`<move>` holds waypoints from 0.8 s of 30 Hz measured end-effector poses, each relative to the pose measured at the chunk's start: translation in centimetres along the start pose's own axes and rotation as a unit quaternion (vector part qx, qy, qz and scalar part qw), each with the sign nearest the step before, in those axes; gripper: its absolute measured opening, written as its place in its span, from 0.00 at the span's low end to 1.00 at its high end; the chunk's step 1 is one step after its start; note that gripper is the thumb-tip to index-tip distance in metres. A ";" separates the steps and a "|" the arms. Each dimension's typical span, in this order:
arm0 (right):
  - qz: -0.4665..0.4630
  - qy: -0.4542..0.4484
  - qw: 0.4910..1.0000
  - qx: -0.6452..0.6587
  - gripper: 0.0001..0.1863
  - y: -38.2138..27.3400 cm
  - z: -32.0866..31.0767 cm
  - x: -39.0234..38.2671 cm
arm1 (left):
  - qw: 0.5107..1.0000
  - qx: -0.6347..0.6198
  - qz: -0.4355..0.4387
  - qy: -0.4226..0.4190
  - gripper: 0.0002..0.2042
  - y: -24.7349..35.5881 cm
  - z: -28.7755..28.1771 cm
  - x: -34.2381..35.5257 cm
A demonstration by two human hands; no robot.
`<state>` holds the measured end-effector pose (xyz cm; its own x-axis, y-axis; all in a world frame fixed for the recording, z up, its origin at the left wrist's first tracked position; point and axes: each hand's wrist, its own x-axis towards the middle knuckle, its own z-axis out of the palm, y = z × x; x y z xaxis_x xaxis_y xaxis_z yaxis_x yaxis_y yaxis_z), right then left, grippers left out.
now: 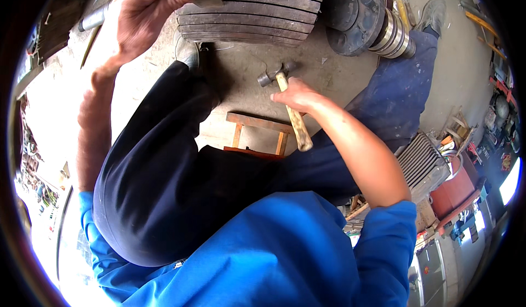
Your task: The person pours liquid from a kettle into a cup, then moves to a workbench and uses a hammer and chisel to chip away at a large cylindrical metal part. They repeatedly strike the part to remove material.
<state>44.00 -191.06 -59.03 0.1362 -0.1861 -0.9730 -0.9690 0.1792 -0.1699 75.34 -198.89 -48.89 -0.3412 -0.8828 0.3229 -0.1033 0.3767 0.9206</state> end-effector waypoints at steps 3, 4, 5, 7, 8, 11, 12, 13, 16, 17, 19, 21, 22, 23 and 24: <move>0.034 -0.026 0.999 0.019 0.26 -0.7 0.5 1.2 | 1.000 0.006 0.003 -0.015 0.07 -0.2 -0.8 0.3; 0.045 -0.030 0.998 0.022 0.23 -1.1 0.5 1.3 | 1.000 0.016 0.005 -0.015 0.06 0.0 -1.1 0.4; 0.049 -0.012 0.999 0.019 0.21 -0.8 1.0 1.9 | 0.999 0.029 0.003 -0.016 0.06 0.3 -1.3 0.5; 0.072 0.032 0.997 0.019 0.18 1.1 2.5 3.7 | 0.999 0.020 0.031 -0.010 0.06 -1.1 -0.3 1.1; 0.066 0.065 0.996 0.002 0.16 1.7 3.1 4.0 | 0.999 0.028 0.036 -0.018 0.06 -1.3 -0.3 1.2; 0.042 0.119 0.992 -0.029 0.17 2.4 4.0 3.5 | 0.996 0.064 0.026 -0.054 0.07 -0.6 -0.9 1.6; 0.048 0.116 0.992 -0.020 0.17 2.6 4.0 3.2 | 0.996 0.062 0.026 -0.058 0.07 -0.7 -0.6 1.7; 0.075 0.086 0.993 0.017 0.18 1.6 3.0 1.6 | 0.998 0.035 0.035 -0.039 0.07 -0.8 0.1 1.7; 0.045 0.020 0.996 0.077 0.21 -1.6 0.2 -3.7 | 0.998 0.041 0.037 -0.017 0.08 0.3 -0.9 1.0; 0.025 0.004 0.996 0.091 0.21 -1.9 -0.5 -5.5 | 0.997 0.061 0.037 -0.020 0.09 0.6 -1.2 0.9; 0.005 -0.008 0.995 0.103 0.23 -1.1 -1.8 -8.8 | 0.995 0.085 0.050 -0.033 0.10 -0.6 -0.1 1.5; -0.065 -0.031 0.993 0.097 0.26 -2.8 -2.9 -11.0 | 0.988 0.145 0.036 -0.034 0.11 1.3 -1.7 0.8; -0.069 -0.025 0.992 0.106 0.28 -2.3 -3.2 -12.1 | 0.990 0.129 0.043 -0.032 0.11 0.2 -0.7 1.1; -0.074 -0.019 0.990 0.116 0.30 -1.5 -3.2 -12.8 | 0.992 0.114 0.049 -0.030 0.11 -0.8 0.3 1.3; -0.116 -0.003 0.987 0.109 0.30 -1.2 -3.1 -13.2 | 0.991 0.119 0.054 -0.027 0.11 -0.5 0.2 1.3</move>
<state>42.71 -191.85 -45.51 0.3520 -0.2406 -0.9045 -0.8439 0.3364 -0.4179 74.76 -200.19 -48.99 -0.4105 -0.8200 0.3988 -0.2792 0.5294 0.8011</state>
